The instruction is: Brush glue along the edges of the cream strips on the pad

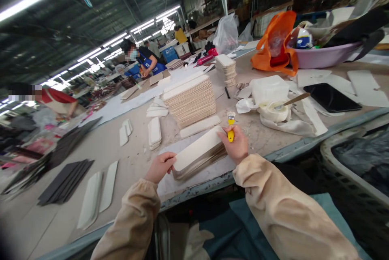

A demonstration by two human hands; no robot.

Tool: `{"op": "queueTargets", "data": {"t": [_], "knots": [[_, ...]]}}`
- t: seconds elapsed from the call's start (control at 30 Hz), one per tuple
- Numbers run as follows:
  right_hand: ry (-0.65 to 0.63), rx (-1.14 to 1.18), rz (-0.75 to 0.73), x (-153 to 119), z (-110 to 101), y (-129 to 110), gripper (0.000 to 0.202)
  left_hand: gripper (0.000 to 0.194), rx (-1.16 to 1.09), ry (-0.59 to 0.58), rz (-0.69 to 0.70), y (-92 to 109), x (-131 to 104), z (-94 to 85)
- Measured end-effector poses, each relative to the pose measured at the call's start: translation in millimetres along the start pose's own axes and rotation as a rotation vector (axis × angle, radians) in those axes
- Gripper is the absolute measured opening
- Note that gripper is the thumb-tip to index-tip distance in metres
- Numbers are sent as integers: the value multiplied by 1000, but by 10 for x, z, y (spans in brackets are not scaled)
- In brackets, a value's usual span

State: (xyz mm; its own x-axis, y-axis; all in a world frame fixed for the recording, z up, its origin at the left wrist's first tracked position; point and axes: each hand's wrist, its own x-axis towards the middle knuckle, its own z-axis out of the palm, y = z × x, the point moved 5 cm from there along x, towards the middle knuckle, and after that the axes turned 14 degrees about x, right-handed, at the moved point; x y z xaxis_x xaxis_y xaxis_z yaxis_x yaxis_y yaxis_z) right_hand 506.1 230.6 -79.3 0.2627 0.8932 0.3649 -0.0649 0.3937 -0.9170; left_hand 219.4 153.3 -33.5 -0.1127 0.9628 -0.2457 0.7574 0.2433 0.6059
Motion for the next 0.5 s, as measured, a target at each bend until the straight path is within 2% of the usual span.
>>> {"op": "queueTargets", "data": {"t": [0.13,0.23,0.37,0.5], "knots": [[32,-185,27,6,42,43,34,18,-14,-33,-9,-98,56,32],[-10,-282,35,-20,95,24,30,18,-14,-15,-42,-175,52,36],[-71,-368,59,-52,139,50,26,23,-22,3,-94,-266,28,45],[-79,-399,35,-60,147,76,26,24,-10,8,-147,-347,16,68]]}}
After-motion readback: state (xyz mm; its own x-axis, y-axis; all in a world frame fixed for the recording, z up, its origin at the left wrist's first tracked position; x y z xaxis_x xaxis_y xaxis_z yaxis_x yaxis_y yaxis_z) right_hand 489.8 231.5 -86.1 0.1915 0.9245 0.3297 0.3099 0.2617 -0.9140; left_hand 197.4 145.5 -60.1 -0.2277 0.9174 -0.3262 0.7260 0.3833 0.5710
